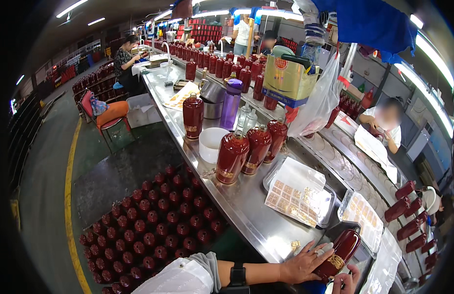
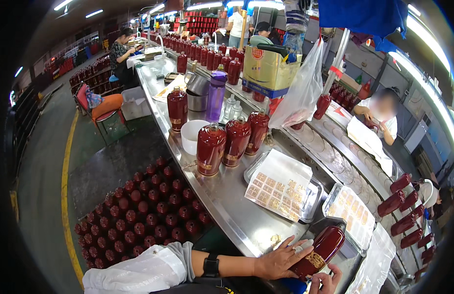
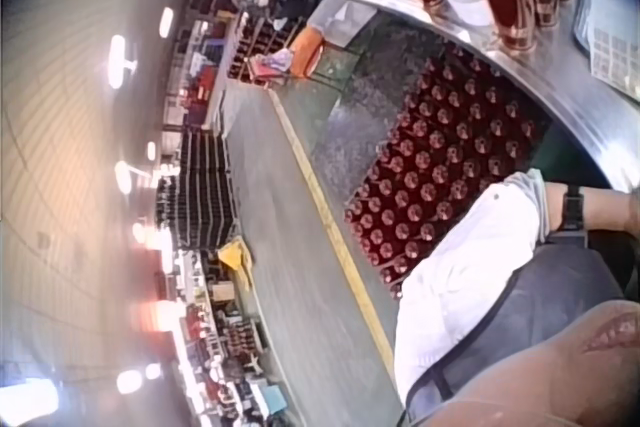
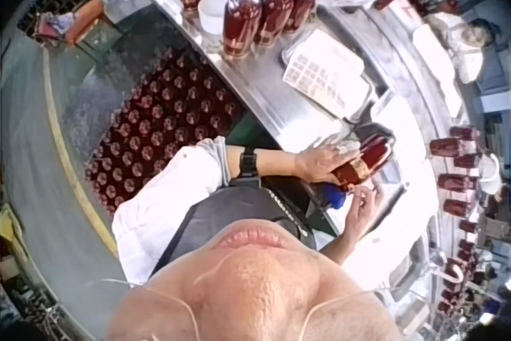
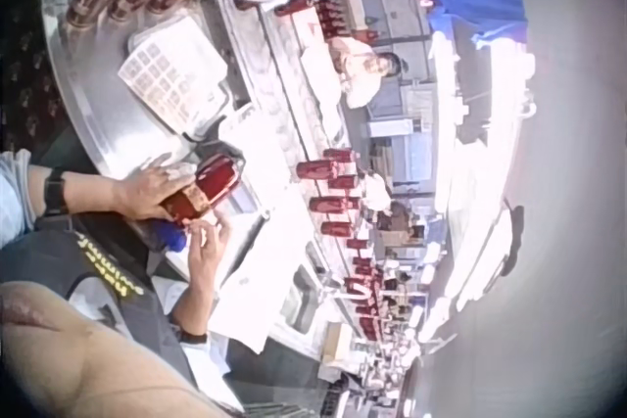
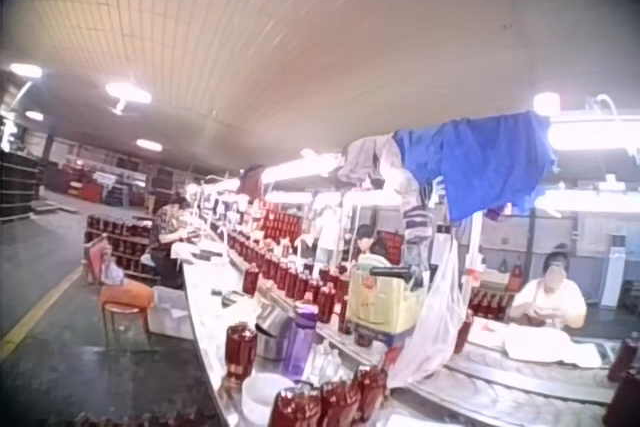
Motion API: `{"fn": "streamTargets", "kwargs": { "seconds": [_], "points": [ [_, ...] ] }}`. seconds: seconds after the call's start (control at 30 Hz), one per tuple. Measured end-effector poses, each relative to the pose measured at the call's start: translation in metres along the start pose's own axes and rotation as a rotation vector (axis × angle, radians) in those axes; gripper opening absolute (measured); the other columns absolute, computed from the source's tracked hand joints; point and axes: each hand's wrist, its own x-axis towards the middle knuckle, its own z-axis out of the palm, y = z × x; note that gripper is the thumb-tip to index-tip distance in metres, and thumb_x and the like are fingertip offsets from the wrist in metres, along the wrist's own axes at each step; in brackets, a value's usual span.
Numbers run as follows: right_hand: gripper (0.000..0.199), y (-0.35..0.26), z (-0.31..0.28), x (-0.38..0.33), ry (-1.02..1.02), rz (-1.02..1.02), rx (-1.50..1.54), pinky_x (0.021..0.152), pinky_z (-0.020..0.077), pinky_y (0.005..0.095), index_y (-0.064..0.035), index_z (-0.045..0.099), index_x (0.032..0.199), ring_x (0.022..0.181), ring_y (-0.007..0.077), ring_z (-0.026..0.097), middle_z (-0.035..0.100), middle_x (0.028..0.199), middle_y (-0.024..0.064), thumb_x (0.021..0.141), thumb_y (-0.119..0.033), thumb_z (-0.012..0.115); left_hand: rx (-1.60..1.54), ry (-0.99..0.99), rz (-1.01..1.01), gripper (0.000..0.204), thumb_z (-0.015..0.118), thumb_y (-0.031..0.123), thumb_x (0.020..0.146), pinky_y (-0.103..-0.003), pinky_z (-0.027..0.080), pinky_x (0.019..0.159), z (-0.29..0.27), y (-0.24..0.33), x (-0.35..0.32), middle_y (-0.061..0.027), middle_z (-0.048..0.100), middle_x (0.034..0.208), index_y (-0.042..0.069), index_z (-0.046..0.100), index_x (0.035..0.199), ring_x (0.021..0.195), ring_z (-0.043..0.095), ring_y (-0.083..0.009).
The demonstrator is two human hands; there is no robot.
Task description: The recorder applies various labels and seals to red wine or liquor bottles on a factory assembly line.
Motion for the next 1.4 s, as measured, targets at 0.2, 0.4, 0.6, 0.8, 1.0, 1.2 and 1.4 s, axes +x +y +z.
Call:
{"fn": "streamTargets", "kwargs": {
  "seconds": [0.2, 0.4, 0.6, 0.8, 1.0, 1.2, 1.4],
  "points": [
    [0.008, -0.012, -0.004, 0.003, -0.017, -0.048, -0.090, 0.064, 0.0470, 0.0286, 0.0009, 0.064, 0.091, 0.087, 0.0201, 0.059, 0.054, 0.123, 0.0159, 0.094, -0.006, 0.060, 0.020, -0.010, -0.012, 0.091, 0.058, 0.047, 0.090, -0.054, 0.006, 0.117, -0.005, 0.006, -0.005, -0.0248, 0.023, 0.154, 0.003, 0.010, 0.154, 0.144, 0.021, -0.0391],
    [0.009, -0.017, -0.003, 0.001, 0.073, 0.148, 0.009, 0.101, 0.0360, 0.0400, -0.0006, 0.058, 0.080, 0.118, 0.0354, 0.050, 0.052, 0.123, 0.0216, 0.079, 0.001, 0.067, 0.069, -0.007, -0.007, 0.091, 0.066, 0.049, 0.084, -0.059, 0.016, 0.114, 0.000, 0.002, 0.004, -0.0267, 0.040, 0.144, 0.001, 0.025, 0.150, 0.139, 0.033, -0.0410],
    [0.007, -0.033, -0.004, 0.029, -0.002, 0.082, 0.060, 0.101, 0.0375, 0.0415, -0.0021, 0.067, 0.088, 0.119, 0.0359, 0.047, 0.051, 0.125, 0.0208, 0.081, 0.001, 0.067, 0.180, 0.010, 0.002, 0.098, 0.070, 0.046, 0.080, -0.061, 0.016, 0.113, -0.020, -0.009, 0.005, -0.0308, 0.041, 0.140, -0.003, 0.022, 0.149, 0.132, 0.039, -0.0452],
    [0.014, -0.026, -0.017, 0.005, 0.061, 0.126, 0.128, 0.101, 0.0365, 0.0438, -0.0057, 0.066, 0.089, 0.122, 0.0359, 0.042, 0.048, 0.126, 0.0181, 0.078, 0.003, 0.068, 0.044, -0.071, 0.034, 0.094, 0.062, 0.050, 0.087, -0.058, 0.010, 0.114, -0.023, 0.000, 0.013, -0.0247, 0.043, 0.142, -0.005, 0.018, 0.150, 0.135, 0.034, -0.0442],
    [0.014, -0.019, -0.022, -0.001, 0.075, 0.129, 0.158, 0.100, 0.0368, 0.0437, -0.0055, 0.066, 0.089, 0.123, 0.0365, 0.042, 0.048, 0.127, 0.0182, 0.077, 0.002, 0.070, 0.064, -0.075, 0.010, 0.096, 0.057, 0.055, 0.089, -0.057, 0.010, 0.115, -0.025, 0.005, 0.011, -0.0241, 0.042, 0.143, -0.007, 0.015, 0.149, 0.135, 0.036, -0.0438],
    [0.012, -0.012, -0.023, 0.005, 0.103, 0.123, 0.162, 0.099, 0.0369, 0.0422, -0.0033, 0.066, 0.088, 0.120, 0.0371, 0.045, 0.050, 0.125, 0.0196, 0.077, 0.002, 0.069, 0.239, -0.057, 0.052, 0.097, 0.062, 0.054, 0.085, -0.058, 0.012, 0.114, -0.033, 0.002, 0.017, -0.0265, 0.039, 0.144, -0.008, 0.021, 0.148, 0.136, 0.034, -0.0442],
    [0.009, -0.010, -0.019, -0.002, 0.129, 0.174, 0.167, 0.089, 0.0425, 0.0369, -0.0023, 0.062, 0.084, 0.118, 0.0340, 0.048, 0.047, 0.127, 0.0215, 0.079, 0.002, 0.069, 0.207, -0.008, 0.198, 0.077, 0.078, 0.030, 0.073, -0.063, 0.020, 0.110, -0.030, 0.020, 0.023, -0.0195, 0.046, 0.140, 0.009, 0.045, 0.140, 0.138, 0.033, -0.0397]
  ]
}}
